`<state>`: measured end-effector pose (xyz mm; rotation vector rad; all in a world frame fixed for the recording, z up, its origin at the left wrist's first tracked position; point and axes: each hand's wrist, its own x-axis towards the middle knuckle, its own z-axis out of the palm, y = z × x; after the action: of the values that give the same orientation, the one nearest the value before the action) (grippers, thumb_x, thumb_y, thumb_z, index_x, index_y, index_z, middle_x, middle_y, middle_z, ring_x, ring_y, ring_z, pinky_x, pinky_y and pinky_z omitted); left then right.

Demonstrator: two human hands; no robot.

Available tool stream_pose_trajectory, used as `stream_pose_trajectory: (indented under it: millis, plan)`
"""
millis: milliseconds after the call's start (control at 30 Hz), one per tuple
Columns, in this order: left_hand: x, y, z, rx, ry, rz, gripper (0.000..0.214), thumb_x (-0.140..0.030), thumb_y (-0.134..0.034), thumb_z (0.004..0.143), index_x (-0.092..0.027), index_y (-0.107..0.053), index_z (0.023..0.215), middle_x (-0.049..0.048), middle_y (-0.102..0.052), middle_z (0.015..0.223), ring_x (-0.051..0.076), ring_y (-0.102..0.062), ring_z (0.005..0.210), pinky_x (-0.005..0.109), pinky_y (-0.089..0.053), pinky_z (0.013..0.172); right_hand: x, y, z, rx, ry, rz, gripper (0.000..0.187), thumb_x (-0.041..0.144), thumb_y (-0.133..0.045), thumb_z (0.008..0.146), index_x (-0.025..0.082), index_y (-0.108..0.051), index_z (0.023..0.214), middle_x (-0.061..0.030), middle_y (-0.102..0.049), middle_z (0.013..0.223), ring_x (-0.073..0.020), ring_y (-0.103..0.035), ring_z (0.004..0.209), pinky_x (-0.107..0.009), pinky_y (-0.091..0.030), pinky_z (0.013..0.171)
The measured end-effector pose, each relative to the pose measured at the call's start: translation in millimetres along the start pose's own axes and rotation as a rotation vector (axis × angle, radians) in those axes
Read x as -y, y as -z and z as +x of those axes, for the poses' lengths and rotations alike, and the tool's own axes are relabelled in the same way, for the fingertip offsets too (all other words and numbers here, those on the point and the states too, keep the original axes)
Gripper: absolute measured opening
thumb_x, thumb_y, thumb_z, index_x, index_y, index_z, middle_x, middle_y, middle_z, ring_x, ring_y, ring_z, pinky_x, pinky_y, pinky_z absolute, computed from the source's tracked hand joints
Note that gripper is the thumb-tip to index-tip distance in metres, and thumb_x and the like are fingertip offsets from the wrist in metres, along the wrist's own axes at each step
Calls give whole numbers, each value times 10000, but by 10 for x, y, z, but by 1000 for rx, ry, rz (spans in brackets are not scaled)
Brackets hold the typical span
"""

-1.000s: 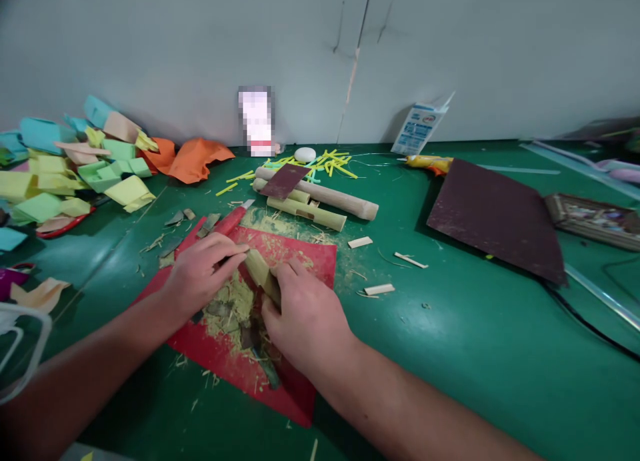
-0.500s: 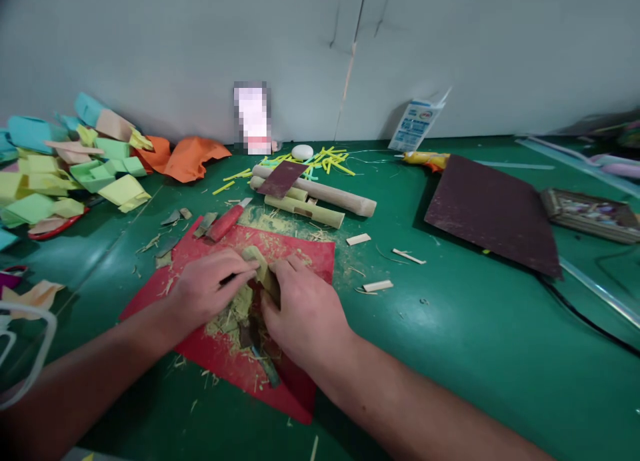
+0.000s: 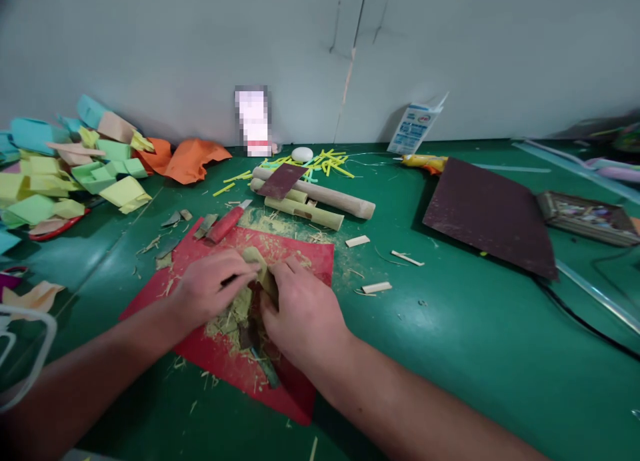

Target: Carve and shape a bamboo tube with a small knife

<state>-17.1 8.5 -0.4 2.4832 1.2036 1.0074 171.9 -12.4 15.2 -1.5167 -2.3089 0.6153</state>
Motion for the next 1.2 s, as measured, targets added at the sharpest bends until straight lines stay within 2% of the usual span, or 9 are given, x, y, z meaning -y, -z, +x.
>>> stream_pose_trajectory:
  millis: [100, 333, 467, 600, 733, 833, 967, 1067, 1200]
  plan:
    - [4, -2, 7, -36, 16, 17, 186, -205, -529, 922, -160, -664, 804, 31, -648, 743, 130, -611, 707, 250, -497, 675, -4, -5, 2, -9, -6, 5, 114, 213, -502, 830, 184, -575, 914, -50, -606, 936, -179, -557, 787, -294, -344, 644]
    - [14, -6, 7, -22, 12, 47, 183, -206, -541, 919, -157, -659, 789, 18, -619, 706, 123, -588, 682, 238, -480, 651, 0, -14, -3, -9, -3, 19, 119, 199, -508, 820, 180, -573, 918, -50, -599, 926, -180, -548, 788, -296, -354, 658]
    - [18, -5, 2, 17, -17, -2, 153, -186, -537, 921, -143, -672, 863, 39, -651, 774, 124, -614, 731, 238, -495, 688, -9, -15, -1, -14, 17, 36, 95, 203, -500, 833, 177, -566, 897, -54, -596, 912, -179, -543, 790, -295, -360, 670]
    - [13, -5, 12, -49, 16, 32, 158, -191, -554, 913, -150, -674, 820, 37, -662, 752, 131, -622, 717, 247, -498, 682, -6, -9, 0, -10, 4, 38, 119, 187, -501, 816, 178, -574, 909, -53, -602, 925, -176, -547, 783, -291, -356, 658]
    - [-9, -10, 15, 7, 0, -31, 132, -185, -556, 910, -152, -681, 883, 38, -668, 783, 128, -629, 729, 244, -504, 678, -3, -4, 2, -12, 5, 41, 131, 205, -485, 836, 177, -579, 922, -54, -604, 930, -180, -547, 790, -297, -352, 657]
    - [2, -6, 19, -43, 34, 12, 144, -193, -560, 906, -158, -680, 834, 38, -667, 769, 137, -628, 729, 258, -508, 685, -3, -4, 4, -11, -9, 25, 107, 200, -502, 816, 181, -573, 893, -49, -598, 914, -176, -544, 768, -295, -342, 638]
    - [21, -4, 17, -13, 10, -31, 143, -187, -552, 910, -156, -678, 852, 41, -667, 777, 133, -623, 721, 255, -507, 679, 1, -5, 4, -1, 3, 45, 129, 203, -494, 828, 182, -575, 927, -55, -601, 935, -185, -557, 808, -298, -359, 665]
    - [27, 4, 12, -49, 47, 25, 130, -178, -576, 895, -157, -674, 813, 30, -659, 747, 128, -612, 695, 248, -495, 659, 2, -4, 1, 5, -14, 33, 129, 197, -495, 821, 182, -576, 920, -53, -598, 929, -182, -556, 792, -299, -361, 660]
    - [-8, 7, -14, 26, 8, -3, 138, -181, -546, 913, -156, -675, 874, 41, -657, 784, 135, -620, 732, 253, -501, 676, -9, -7, -3, -7, 8, 28, 110, 212, -496, 835, 180, -573, 907, -57, -601, 925, -187, -554, 806, -299, -361, 666]
